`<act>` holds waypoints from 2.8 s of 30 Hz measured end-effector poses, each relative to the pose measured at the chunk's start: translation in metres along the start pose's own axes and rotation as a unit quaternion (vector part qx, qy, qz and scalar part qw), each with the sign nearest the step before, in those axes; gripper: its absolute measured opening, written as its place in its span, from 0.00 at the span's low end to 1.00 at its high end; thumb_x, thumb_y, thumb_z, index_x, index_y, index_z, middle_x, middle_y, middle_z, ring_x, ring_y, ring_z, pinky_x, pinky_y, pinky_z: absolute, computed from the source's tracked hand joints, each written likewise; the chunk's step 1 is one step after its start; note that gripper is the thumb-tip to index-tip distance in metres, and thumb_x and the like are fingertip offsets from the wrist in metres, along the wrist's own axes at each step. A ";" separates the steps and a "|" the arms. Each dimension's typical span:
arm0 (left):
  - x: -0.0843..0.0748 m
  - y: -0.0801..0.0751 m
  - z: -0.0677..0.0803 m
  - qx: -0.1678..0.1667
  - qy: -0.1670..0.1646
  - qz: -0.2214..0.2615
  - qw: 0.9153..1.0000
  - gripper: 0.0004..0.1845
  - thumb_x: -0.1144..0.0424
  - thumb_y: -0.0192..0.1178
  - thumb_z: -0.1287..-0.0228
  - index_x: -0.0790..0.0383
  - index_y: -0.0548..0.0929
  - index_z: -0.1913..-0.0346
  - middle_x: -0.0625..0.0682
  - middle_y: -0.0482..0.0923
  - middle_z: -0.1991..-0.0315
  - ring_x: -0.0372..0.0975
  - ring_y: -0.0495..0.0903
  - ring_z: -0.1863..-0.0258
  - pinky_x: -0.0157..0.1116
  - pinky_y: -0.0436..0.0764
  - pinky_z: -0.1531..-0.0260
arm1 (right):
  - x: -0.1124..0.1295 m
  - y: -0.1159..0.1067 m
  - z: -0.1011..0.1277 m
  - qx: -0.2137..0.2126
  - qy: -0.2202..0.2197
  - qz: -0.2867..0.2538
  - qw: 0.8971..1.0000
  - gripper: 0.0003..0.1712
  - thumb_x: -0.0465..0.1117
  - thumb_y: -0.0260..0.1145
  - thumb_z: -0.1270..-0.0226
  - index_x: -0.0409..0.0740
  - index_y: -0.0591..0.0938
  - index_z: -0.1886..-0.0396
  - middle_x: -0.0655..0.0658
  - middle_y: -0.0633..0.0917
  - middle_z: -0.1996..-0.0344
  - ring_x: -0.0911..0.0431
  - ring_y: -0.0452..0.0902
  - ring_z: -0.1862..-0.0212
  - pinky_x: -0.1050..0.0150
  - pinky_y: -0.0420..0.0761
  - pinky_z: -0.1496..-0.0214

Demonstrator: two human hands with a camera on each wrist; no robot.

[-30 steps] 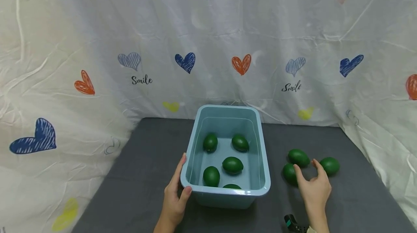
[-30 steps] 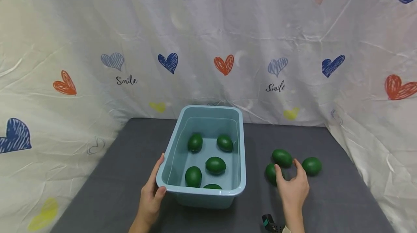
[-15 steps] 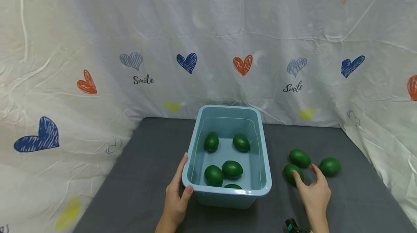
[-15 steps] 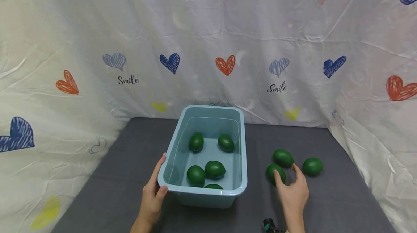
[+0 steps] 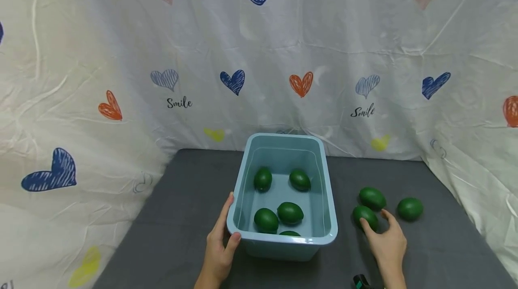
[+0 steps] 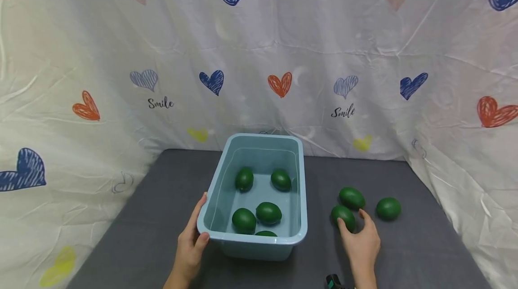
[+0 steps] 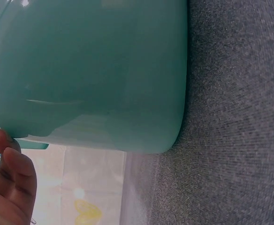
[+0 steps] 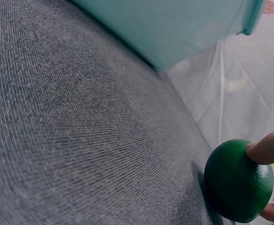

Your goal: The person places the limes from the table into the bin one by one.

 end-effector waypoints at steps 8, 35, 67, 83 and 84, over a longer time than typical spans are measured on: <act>0.000 0.001 0.001 0.000 -0.017 0.000 1.000 0.42 0.73 0.56 0.27 0.50 0.57 0.14 0.58 0.58 0.16 0.36 0.66 0.22 0.25 0.69 0.33 | -0.002 0.007 0.000 0.028 0.025 0.017 0.999 0.41 0.46 0.77 0.36 0.28 0.75 0.30 0.22 0.79 0.38 0.25 0.76 0.41 0.28 0.70 0.38; 0.000 -0.001 -0.001 0.009 -0.006 0.005 1.000 0.42 0.73 0.57 0.27 0.53 0.57 0.14 0.61 0.59 0.17 0.35 0.65 0.22 0.25 0.67 0.31 | -0.007 0.013 -0.001 0.027 0.043 -0.001 0.999 0.39 0.45 0.78 0.34 0.29 0.76 0.31 0.21 0.78 0.37 0.25 0.74 0.39 0.29 0.68 0.35; 0.001 -0.003 0.001 0.017 -0.025 -0.007 1.000 0.41 0.70 0.57 0.25 0.49 0.56 0.14 0.52 0.59 0.16 0.37 0.70 0.25 0.27 0.74 0.37 | 0.020 -0.011 -0.004 -0.005 0.026 -0.028 0.999 0.40 0.51 0.79 0.34 0.36 0.78 0.29 0.28 0.88 0.59 0.55 0.68 0.86 0.61 0.67 0.77; 0.003 -0.002 0.000 0.011 -0.004 0.002 1.000 0.42 0.72 0.57 0.28 0.53 0.57 0.14 0.56 0.59 0.16 0.36 0.67 0.23 0.25 0.71 0.35 | 0.036 -0.019 -0.007 -0.014 0.000 -0.022 1.000 0.40 0.52 0.80 0.35 0.38 0.79 0.29 0.40 0.83 0.79 0.55 0.65 0.88 0.61 0.67 0.79; 0.003 -0.002 0.000 0.012 -0.006 0.003 1.000 0.42 0.72 0.57 0.28 0.53 0.56 0.14 0.56 0.59 0.16 0.36 0.66 0.22 0.25 0.71 0.34 | 0.037 -0.020 -0.007 -0.015 -0.002 -0.021 1.000 0.40 0.52 0.80 0.35 0.38 0.79 0.29 0.42 0.81 0.81 0.55 0.64 0.88 0.61 0.66 0.80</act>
Point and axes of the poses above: each hand's wrist, its own z-axis away from the middle knuckle, its own y-axis out of the palm, x = y × z, the point moved 3 cm from there along -z, towards the middle knuckle
